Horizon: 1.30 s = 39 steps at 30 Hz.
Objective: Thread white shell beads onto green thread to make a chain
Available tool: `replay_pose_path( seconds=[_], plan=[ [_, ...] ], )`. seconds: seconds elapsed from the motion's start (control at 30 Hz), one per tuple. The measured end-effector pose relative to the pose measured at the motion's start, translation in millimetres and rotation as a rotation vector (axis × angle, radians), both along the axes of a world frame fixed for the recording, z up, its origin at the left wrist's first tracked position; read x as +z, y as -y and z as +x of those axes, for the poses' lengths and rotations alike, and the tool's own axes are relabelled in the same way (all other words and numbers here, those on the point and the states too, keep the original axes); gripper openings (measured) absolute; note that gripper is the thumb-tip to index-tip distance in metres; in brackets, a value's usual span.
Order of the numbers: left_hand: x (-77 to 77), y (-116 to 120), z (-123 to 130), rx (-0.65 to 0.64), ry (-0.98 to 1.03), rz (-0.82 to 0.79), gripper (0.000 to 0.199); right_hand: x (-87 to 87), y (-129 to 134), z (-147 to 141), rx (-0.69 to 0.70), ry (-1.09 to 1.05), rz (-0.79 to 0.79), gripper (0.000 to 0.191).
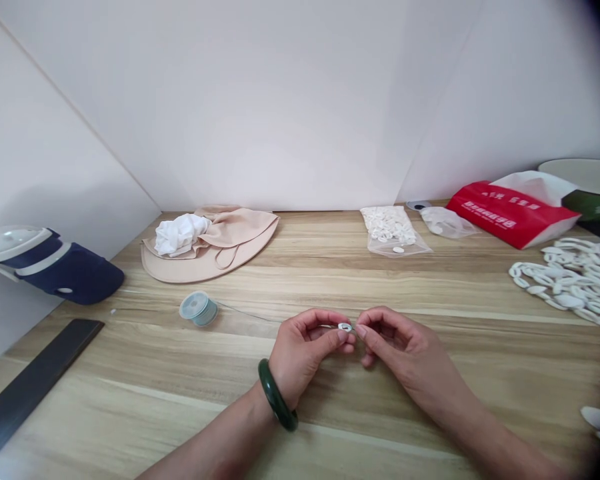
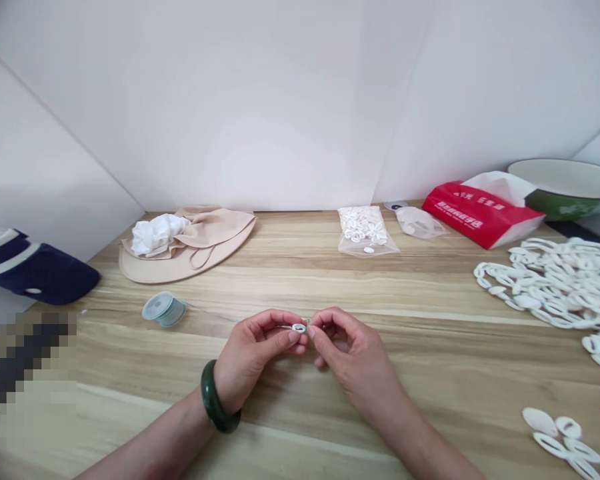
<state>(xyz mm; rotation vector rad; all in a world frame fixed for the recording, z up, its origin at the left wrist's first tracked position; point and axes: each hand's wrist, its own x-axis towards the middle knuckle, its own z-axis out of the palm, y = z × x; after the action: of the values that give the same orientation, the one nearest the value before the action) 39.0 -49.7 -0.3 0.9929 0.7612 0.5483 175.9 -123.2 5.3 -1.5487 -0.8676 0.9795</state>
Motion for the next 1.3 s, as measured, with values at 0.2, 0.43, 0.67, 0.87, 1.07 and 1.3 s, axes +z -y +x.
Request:
replay_pose_path(
  seconds=[0.2,0.43,0.67,0.87,1.07,1.3],
  plan=[
    [-0.9,-0.5,0.9,0.034,0.018,0.025,0.032,-2.9,0.2,0.2,0.002,-0.038,-0.004,0.025],
    [-2.5,-0.1,0.8,0.024,0.015,0.055,0.031,-4.0,0.0,0.4,0.013,-0.042,-0.014,0.026],
    [-0.9,0.7,0.7,0.018,0.012,0.041,0.033,-3.3,0.0,-0.1,0.048,-0.046,-0.007,0.023],
    [-2.5,0.8,0.5,0.014,0.005,0.045,0.029,-4.1,-0.2,0.1,0.059,-0.044,0.003,0.021],
    [-1.1,0.2,1.7,0.012,0.009,0.043,0.025,-5.5,0.4,1.3,0.063,-0.04,-0.018,0.02],
    [-2.7,0.8,1.5,0.01,-0.006,0.069,0.024,-6.5,0.0,1.5,0.053,-0.059,-0.059,0.023]
  ],
)
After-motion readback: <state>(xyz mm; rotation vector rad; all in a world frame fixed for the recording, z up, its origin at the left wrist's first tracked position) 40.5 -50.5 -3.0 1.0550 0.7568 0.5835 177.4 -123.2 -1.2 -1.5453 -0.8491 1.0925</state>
